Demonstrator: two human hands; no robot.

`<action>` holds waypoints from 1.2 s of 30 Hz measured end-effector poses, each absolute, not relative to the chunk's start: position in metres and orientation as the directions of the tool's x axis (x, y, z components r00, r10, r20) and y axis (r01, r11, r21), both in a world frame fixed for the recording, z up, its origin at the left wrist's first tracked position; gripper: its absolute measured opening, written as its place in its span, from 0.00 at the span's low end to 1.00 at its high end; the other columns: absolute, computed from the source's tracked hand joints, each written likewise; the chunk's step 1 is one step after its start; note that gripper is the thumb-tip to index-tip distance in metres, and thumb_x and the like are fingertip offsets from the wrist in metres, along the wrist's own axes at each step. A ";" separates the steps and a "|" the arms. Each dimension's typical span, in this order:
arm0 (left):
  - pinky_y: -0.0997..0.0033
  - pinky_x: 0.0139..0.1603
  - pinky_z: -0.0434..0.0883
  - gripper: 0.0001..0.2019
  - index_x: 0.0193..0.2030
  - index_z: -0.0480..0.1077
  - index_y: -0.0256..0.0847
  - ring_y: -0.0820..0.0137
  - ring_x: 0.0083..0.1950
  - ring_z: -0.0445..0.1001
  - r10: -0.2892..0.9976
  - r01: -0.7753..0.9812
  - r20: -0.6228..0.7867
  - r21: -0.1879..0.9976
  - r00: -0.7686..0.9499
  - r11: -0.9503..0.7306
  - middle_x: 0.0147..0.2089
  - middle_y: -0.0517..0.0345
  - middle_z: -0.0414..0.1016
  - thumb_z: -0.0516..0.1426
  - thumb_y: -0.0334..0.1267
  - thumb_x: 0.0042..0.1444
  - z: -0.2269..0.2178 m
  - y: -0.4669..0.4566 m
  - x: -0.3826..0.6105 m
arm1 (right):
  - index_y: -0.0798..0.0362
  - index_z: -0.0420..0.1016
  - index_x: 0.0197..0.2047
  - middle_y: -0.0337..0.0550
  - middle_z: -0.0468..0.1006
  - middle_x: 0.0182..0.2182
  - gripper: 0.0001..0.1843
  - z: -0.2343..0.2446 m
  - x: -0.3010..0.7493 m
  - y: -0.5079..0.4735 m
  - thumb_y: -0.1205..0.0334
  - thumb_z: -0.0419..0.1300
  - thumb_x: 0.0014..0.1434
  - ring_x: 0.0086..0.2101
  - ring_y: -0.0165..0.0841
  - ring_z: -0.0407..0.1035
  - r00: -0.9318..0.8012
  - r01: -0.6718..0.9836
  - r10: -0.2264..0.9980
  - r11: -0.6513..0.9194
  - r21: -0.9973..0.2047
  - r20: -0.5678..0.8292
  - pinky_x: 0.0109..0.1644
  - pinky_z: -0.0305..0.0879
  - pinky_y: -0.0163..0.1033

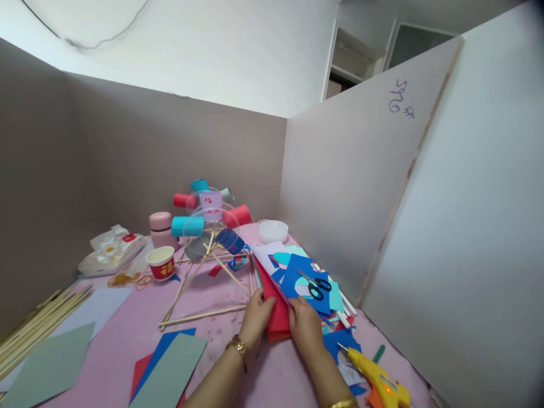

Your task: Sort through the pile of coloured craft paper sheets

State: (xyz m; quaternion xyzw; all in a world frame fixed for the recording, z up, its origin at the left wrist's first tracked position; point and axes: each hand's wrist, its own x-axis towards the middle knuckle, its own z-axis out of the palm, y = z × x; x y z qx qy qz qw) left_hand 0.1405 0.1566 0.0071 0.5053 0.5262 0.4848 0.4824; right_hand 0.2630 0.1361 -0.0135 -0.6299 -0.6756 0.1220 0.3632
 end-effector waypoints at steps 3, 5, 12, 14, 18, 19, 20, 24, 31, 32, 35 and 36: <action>0.70 0.31 0.66 0.06 0.30 0.66 0.37 0.75 0.27 0.67 0.994 0.232 0.108 0.968 -0.031 -0.098 0.27 0.65 0.67 0.55 0.37 0.55 0.015 0.156 0.147 | 0.60 0.74 0.43 0.57 0.77 0.37 0.19 -0.016 0.266 0.139 0.75 0.44 0.56 0.37 0.40 0.71 0.116 0.827 0.931 0.102 -0.553 0.346 0.41 0.62 0.39; 0.71 0.31 0.64 0.05 0.28 0.65 0.38 0.75 0.27 0.65 0.983 0.312 0.183 0.935 -0.012 -0.170 0.25 0.66 0.65 0.55 0.33 0.54 0.021 0.152 0.151 | 0.62 0.73 0.45 0.58 0.77 0.39 0.20 -0.017 0.268 0.141 0.76 0.43 0.57 0.38 0.40 0.72 0.151 0.851 0.921 0.064 -0.522 0.360 0.40 0.62 0.39; 0.72 0.28 0.56 0.06 0.25 0.61 0.43 0.71 0.25 0.62 0.942 0.462 0.329 0.827 0.068 -0.322 0.22 0.65 0.63 0.49 0.28 0.49 0.050 0.114 0.152 | 0.59 0.74 0.38 0.54 0.79 0.35 0.18 -0.016 0.273 0.142 0.76 0.43 0.58 0.35 0.38 0.73 0.211 0.879 0.896 0.002 -0.477 0.392 0.38 0.62 0.36; 0.72 0.28 0.55 0.06 0.26 0.62 0.44 0.70 0.25 0.63 0.937 0.488 0.343 0.807 0.070 -0.332 0.22 0.65 0.64 0.49 0.30 0.50 0.059 0.095 0.148 | 0.59 0.73 0.39 0.53 0.79 0.36 0.18 -0.015 0.273 0.140 0.76 0.43 0.58 0.36 0.37 0.73 0.203 0.880 0.896 0.011 -0.475 0.396 0.39 0.62 0.35; 0.73 0.29 0.61 0.05 0.32 0.67 0.44 0.68 0.27 0.68 0.944 0.452 0.313 0.831 0.102 -0.324 0.26 0.60 0.71 0.50 0.34 0.52 0.073 0.056 0.131 | 0.60 0.72 0.41 0.54 0.79 0.36 0.17 -0.016 0.272 0.137 0.75 0.43 0.58 0.36 0.38 0.73 0.185 0.882 0.905 0.019 -0.471 0.383 0.39 0.61 0.36; 0.73 0.30 0.63 0.07 0.35 0.69 0.43 0.67 0.28 0.69 0.950 0.406 0.292 0.859 0.110 -0.311 0.28 0.59 0.74 0.51 0.35 0.52 0.075 0.049 0.125 | 0.61 0.72 0.42 0.55 0.79 0.37 0.17 -0.017 0.272 0.136 0.74 0.44 0.59 0.36 0.39 0.73 0.181 0.883 0.908 0.019 -0.469 0.378 0.39 0.61 0.37; 0.73 0.32 0.65 0.09 0.38 0.70 0.42 0.66 0.30 0.71 0.956 0.347 0.270 0.891 0.112 -0.292 0.31 0.57 0.76 0.51 0.35 0.51 0.075 0.044 0.119 | 0.61 0.72 0.42 0.55 0.79 0.37 0.17 -0.018 0.272 0.136 0.74 0.44 0.59 0.37 0.39 0.73 0.175 0.885 0.911 0.021 -0.466 0.374 0.39 0.61 0.37; 0.70 0.41 0.70 0.16 0.47 0.69 0.40 0.61 0.41 0.74 0.981 0.110 0.177 0.976 0.083 -0.186 0.43 0.54 0.78 0.53 0.38 0.51 0.069 0.030 0.085 | 0.59 0.72 0.45 0.54 0.79 0.39 0.16 -0.019 0.270 0.135 0.71 0.46 0.59 0.37 0.40 0.74 0.154 0.894 0.920 0.026 -0.447 0.361 0.37 0.61 0.36; 0.61 0.54 0.67 0.23 0.51 0.67 0.45 0.55 0.55 0.68 0.995 -0.053 0.055 0.997 -0.083 -0.060 0.54 0.56 0.73 0.59 0.47 0.47 0.052 0.004 0.037 | 0.58 0.72 0.46 0.56 0.78 0.41 0.17 -0.014 0.269 0.131 0.64 0.46 0.60 0.37 0.42 0.74 0.160 0.904 0.932 -0.006 -0.428 0.325 0.36 0.61 0.38; 0.59 0.54 0.67 0.26 0.52 0.67 0.45 0.54 0.57 0.66 0.993 -0.083 0.014 0.996 -0.114 -0.024 0.55 0.55 0.72 0.61 0.48 0.44 0.048 0.000 0.033 | 0.58 0.72 0.46 0.56 0.78 0.41 0.17 -0.012 0.269 0.129 0.61 0.48 0.60 0.38 0.42 0.73 0.148 0.904 0.938 0.001 -0.428 0.314 0.36 0.61 0.38; 0.53 0.56 0.65 0.32 0.52 0.66 0.45 0.50 0.61 0.61 0.975 -0.144 -0.100 0.987 -0.200 0.072 0.57 0.52 0.69 0.64 0.50 0.38 0.033 -0.011 0.029 | 0.58 0.72 0.48 0.57 0.78 0.40 0.24 -0.001 0.270 0.123 0.48 0.52 0.56 0.38 0.46 0.73 0.119 0.899 0.951 0.019 -0.438 0.285 0.35 0.62 0.41; 0.53 0.57 0.63 0.32 0.52 0.67 0.45 0.50 0.61 0.59 0.972 -0.160 -0.103 0.985 -0.210 0.069 0.58 0.52 0.69 0.64 0.50 0.38 0.029 -0.015 0.029 | 0.58 0.71 0.49 0.58 0.77 0.41 0.27 0.004 0.270 0.120 0.45 0.52 0.54 0.38 0.48 0.72 0.118 0.896 0.952 0.021 -0.444 0.282 0.35 0.61 0.42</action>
